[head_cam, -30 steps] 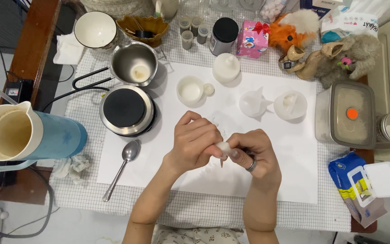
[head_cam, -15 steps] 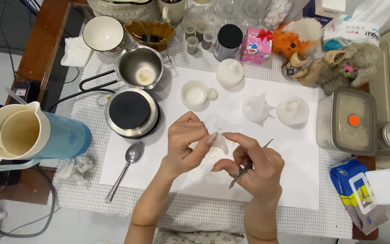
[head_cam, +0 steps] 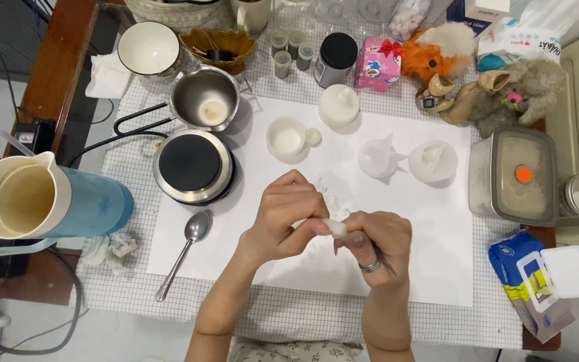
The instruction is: Refining the edges of a molded wax object using a small metal tool
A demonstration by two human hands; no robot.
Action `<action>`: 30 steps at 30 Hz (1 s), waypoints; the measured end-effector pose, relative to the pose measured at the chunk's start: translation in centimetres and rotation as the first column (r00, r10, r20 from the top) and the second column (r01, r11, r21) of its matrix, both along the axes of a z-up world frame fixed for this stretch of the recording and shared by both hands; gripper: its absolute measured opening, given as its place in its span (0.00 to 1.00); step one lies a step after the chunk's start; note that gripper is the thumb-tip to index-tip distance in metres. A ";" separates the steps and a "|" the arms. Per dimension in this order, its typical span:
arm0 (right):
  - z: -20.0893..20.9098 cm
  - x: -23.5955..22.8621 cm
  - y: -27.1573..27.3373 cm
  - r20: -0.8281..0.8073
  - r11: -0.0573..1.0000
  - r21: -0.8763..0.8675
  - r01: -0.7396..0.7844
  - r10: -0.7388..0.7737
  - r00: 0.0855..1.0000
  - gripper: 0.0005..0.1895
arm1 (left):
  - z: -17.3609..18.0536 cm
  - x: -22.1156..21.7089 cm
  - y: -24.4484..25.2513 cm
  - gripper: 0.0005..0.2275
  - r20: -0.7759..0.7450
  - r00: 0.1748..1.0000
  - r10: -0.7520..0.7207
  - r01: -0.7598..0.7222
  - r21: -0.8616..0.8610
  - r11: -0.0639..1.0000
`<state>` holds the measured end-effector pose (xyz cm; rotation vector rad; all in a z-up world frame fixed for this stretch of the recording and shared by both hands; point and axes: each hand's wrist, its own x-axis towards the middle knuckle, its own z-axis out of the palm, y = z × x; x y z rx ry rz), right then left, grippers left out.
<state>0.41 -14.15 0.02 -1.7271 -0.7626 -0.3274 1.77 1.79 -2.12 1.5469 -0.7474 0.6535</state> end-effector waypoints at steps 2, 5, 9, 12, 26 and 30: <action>-0.3 0.4 0.1 -0.073 0.993 0.082 -0.089 0.095 0.993 0.20 | 0.5 -0.1 0.3 0.17 -0.050 0.998 -0.030 0.031 0.019 0.999; -0.9 1.2 0.1 -0.127 0.976 0.137 -0.171 0.188 0.974 0.21 | 1.1 -0.5 0.4 0.16 -0.116 0.990 -0.075 0.080 0.040 0.996; -0.5 1.5 0.5 -0.179 0.959 0.178 -0.220 0.251 0.951 0.21 | 1.3 -0.9 0.0 0.13 -0.169 0.975 -0.147 0.150 0.006 0.989; -1.9 1.4 0.3 -0.233 0.905 0.318 -0.283 0.364 0.902 0.22 | 0.3 -0.8 -0.1 0.11 -0.209 0.932 -0.297 0.283 -0.092 0.955; -4.8 2.8 -1.2 -0.099 0.623 0.714 -0.320 0.542 0.834 0.16 | 0.9 -0.7 -1.6 0.10 -0.338 0.835 -0.434 0.195 -0.557 0.807; -5.6 2.8 -1.4 -0.148 0.677 0.692 -0.251 0.473 0.869 0.17 | 1.5 -0.5 -1.8 0.08 -0.402 0.859 -0.316 0.084 -0.498 0.863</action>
